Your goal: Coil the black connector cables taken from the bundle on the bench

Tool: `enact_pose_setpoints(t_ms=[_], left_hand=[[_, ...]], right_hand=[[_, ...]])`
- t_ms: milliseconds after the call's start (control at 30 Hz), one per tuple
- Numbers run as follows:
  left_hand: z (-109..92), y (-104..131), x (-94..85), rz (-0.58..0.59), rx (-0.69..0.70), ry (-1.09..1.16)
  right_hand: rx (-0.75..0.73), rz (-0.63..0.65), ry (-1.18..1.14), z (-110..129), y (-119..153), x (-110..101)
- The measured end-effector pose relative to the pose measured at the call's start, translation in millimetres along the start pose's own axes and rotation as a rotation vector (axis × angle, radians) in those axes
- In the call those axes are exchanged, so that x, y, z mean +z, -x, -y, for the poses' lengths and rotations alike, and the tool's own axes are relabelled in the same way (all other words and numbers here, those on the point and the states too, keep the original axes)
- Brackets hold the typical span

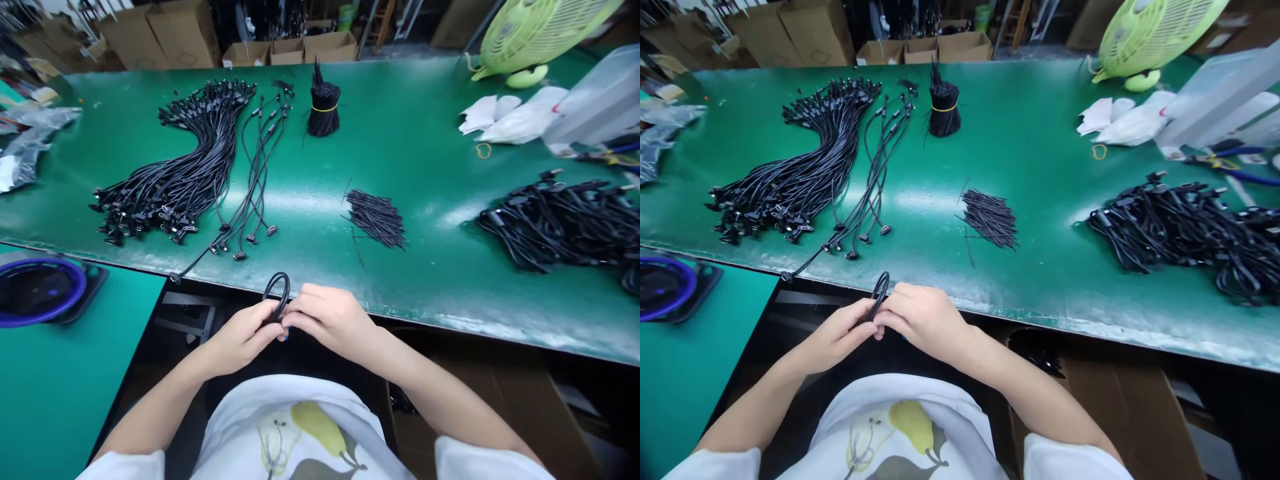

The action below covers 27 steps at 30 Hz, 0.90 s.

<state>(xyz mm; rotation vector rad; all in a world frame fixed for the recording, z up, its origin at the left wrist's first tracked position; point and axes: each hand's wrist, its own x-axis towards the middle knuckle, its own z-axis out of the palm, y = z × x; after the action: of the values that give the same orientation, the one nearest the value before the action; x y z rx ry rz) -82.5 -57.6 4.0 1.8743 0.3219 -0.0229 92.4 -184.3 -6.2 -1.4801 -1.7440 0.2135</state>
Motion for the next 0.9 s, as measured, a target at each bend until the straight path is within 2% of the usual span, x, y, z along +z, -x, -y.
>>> enact_pose_setpoints(t_ms=[100,200,300,367,433,533,567,633,733,833,900], left_hand=[[2,1,-2.0,-0.053,-0.020,0.168],[6,-1,-1.2,-0.135,0.019,0.556],[12,-4,8.6,-0.220,-0.010,0.804],[18,-8,21.9,-0.253,-0.099,0.839],[25,-11,37.0,-0.340,-0.152,0.832],[34,-17,52.0,-0.501,-0.106,0.685],[36,-18,53.7,-0.498,-0.092,0.603],[39,-19,53.2,-0.406,-0.100,0.424],[42,-15,49.4,-0.274,-0.133,0.256],[48,-10,49.7,-0.178,-0.170,0.276],[53,-8,52.2,-0.102,-0.189,0.334]], right_hand=[[0.059,-0.099,-0.204,-11,2,11],[0.240,-0.255,-0.418,-21,0,22],[0.496,-0.230,-0.622,-25,-5,33],[0.617,-0.240,-0.806,-23,-9,39],[0.680,-0.331,-1.013,-16,-12,45],[0.721,-0.393,-1.225,-4,-14,55],[0.739,-0.399,-1.254,0,-13,58],[0.775,-0.373,-1.239,5,-10,65],[0.809,-0.330,-1.101,10,-3,72],[0.758,-0.348,-0.945,14,1,72],[0.705,-0.350,-0.934,15,1,71]])
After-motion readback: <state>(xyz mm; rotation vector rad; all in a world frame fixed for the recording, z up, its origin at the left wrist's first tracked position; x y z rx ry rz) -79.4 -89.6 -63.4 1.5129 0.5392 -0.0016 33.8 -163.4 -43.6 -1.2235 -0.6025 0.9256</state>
